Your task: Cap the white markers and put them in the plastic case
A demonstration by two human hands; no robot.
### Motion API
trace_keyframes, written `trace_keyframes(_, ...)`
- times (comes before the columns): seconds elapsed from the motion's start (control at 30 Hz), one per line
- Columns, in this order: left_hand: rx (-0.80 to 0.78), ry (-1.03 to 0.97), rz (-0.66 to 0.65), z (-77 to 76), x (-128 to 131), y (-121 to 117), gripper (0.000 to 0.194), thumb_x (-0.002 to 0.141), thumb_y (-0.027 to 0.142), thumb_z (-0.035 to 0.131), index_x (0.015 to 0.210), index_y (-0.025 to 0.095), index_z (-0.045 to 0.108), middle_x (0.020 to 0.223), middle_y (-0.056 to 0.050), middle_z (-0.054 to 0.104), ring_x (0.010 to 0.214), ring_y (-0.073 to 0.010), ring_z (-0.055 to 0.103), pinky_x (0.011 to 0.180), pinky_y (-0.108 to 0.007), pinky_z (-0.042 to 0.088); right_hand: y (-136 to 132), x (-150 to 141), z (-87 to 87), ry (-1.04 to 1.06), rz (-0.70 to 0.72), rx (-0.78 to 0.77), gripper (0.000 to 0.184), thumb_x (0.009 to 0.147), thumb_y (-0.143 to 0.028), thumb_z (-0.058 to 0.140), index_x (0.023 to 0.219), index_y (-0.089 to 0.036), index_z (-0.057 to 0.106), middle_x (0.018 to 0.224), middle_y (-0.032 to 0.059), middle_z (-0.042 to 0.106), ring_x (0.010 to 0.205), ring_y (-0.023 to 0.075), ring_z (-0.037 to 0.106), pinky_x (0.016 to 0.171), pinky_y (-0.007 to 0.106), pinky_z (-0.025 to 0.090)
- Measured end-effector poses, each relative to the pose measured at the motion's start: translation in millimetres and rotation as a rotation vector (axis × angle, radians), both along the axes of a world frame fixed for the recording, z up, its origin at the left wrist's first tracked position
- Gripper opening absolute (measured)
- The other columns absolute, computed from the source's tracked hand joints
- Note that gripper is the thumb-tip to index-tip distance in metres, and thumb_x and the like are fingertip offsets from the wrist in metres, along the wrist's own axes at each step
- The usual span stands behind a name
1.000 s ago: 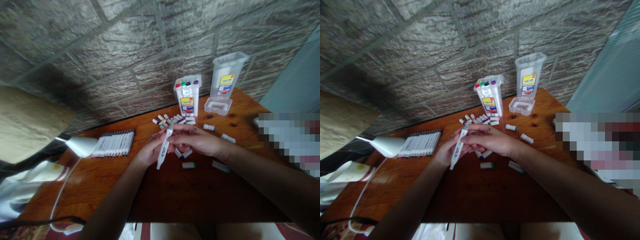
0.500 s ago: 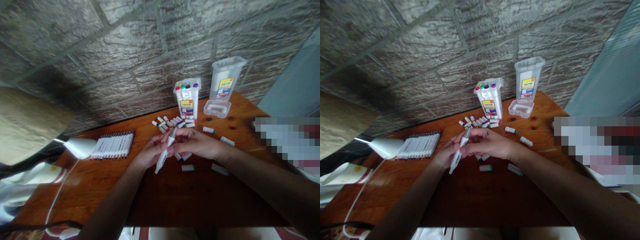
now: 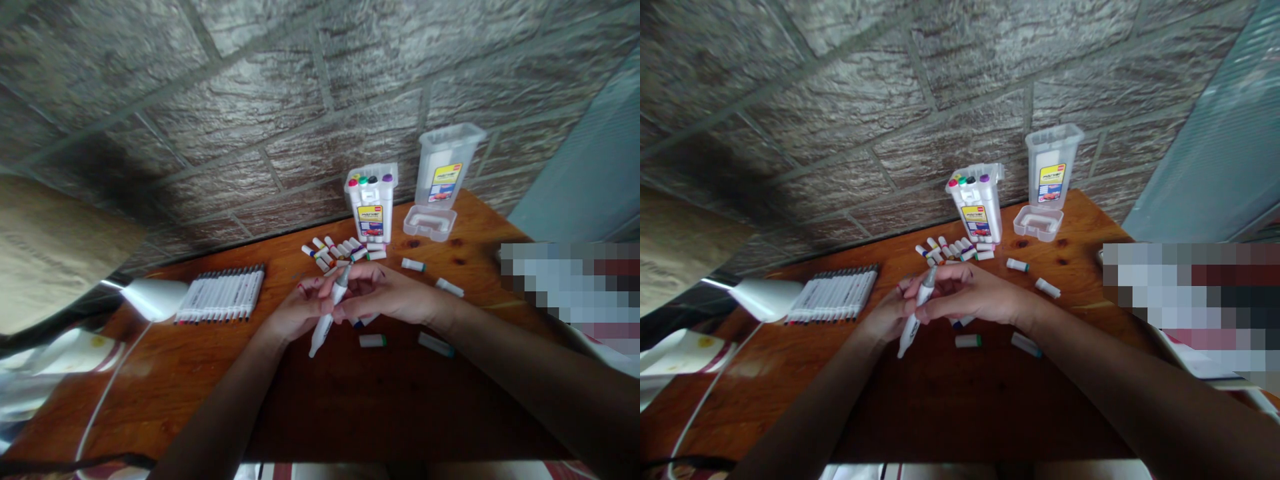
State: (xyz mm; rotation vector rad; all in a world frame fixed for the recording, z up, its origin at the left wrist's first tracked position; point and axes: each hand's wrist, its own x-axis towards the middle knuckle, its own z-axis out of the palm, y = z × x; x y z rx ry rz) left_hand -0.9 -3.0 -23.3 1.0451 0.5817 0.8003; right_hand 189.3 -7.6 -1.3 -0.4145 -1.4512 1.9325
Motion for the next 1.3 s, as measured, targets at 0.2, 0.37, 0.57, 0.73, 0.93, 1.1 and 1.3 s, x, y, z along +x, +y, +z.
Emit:
trace_keyframes(0.2,0.004,0.026,0.006,-2.0,0,0,0.045,0.055,0.046,0.093,0.078,0.013,0.074,0.062,-0.001,0.065,0.05,-0.009,0.057,0.05,-0.018,0.046,0,0,-0.9,-0.009,0.001,-0.005,0.025,0.075,-0.017,0.079,0.098,-0.016,0.07,0.08,-0.0015,0.071,0.071,0.0086,0.063,0.06,0.019,0.045)
trace_keyframes(0.37,0.058,0.074,0.002,-4.3,0,2,0.05,0.065,0.055,0.086,0.091,0.014,0.076,0.061,-0.001,0.064,0.05,-0.0093,0.056,0.05,-0.019,0.044,2,0,-4.0,-0.068,-0.025,0.0,0.034,0.079,-0.03,0.079,0.107,-0.016,0.068,0.084,0.0018,0.072,0.074,0.0112,0.066,0.054,0.018,0.042)
trace_keyframes(0.57,0.098,0.084,0.016,-8.3,1,3,0.052,0.073,0.064,0.076,0.085,0.012,0.074,0.056,-0.003,0.063,0.048,-0.0106,0.056,0.047,-0.02,0.041,1,-4,-6.1,-0.052,-0.05,-0.06,0.035,0.079,-0.044,0.079,0.095,-0.015,0.069,0.065,-0.0014,0.064,0.053,0.0061,0.051,0.044,0.017,0.029)
trace_keyframes(0.73,0.048,0.07,0.011,-7.8,4,1,0.049,0.078,0.06,0.074,0.082,0.011,0.074,0.06,-0.005,0.066,0.057,-0.0155,0.064,0.058,-0.025,0.05,2,-9,-9.1,0.044,-0.098,-0.243,0.039,0.075,-0.05,0.081,0.085,-0.016,0.065,0.057,-0.0075,0.047,0.049,0.0048,0.044,0.043,0.016,0.026)
trace_keyframes(0.93,0.022,0.073,0.024,-7.6,5,1,0.046,0.079,0.057,0.074,0.087,0.012,0.075,0.071,-0.008,0.072,0.08,-0.0251,0.073,0.069,-0.029,0.055,3,-8,-10.5,0.047,-0.12,-0.293,0.042,0.076,-0.052,0.08,0.08,-0.016,0.059,0.059,-0.008,0.044,0.048,0.0033,0.036,0.043,0.016,0.024)
trace_keyframes(1.1,0.022,0.079,0.025,-5.0,7,0,0.045,0.077,0.056,0.077,0.086,0.012,0.076,0.074,-0.009,0.074,0.078,-0.0235,0.074,0.069,-0.029,0.056,3,-8,-8.5,0.029,-0.106,-0.28,0.041,0.078,-0.052,0.078,0.083,-0.016,0.06,0.059,-0.0084,0.041,0.048,0.0034,0.034,0.043,0.016,0.023)
trace_keyframes(1.3,0.041,0.064,0.02,-4.6,9,-1,0.046,0.075,0.057,0.079,0.084,0.012,0.077,0.079,-0.011,0.076,0.085,-0.0275,0.075,0.081,-0.038,0.059,3,-7,-7.1,0.019,-0.105,-0.276,0.042,0.078,-0.053,0.078,0.081,-0.016,0.058,0.059,-0.008,0.042,0.049,0.004,0.034,0.043,0.016,0.023)
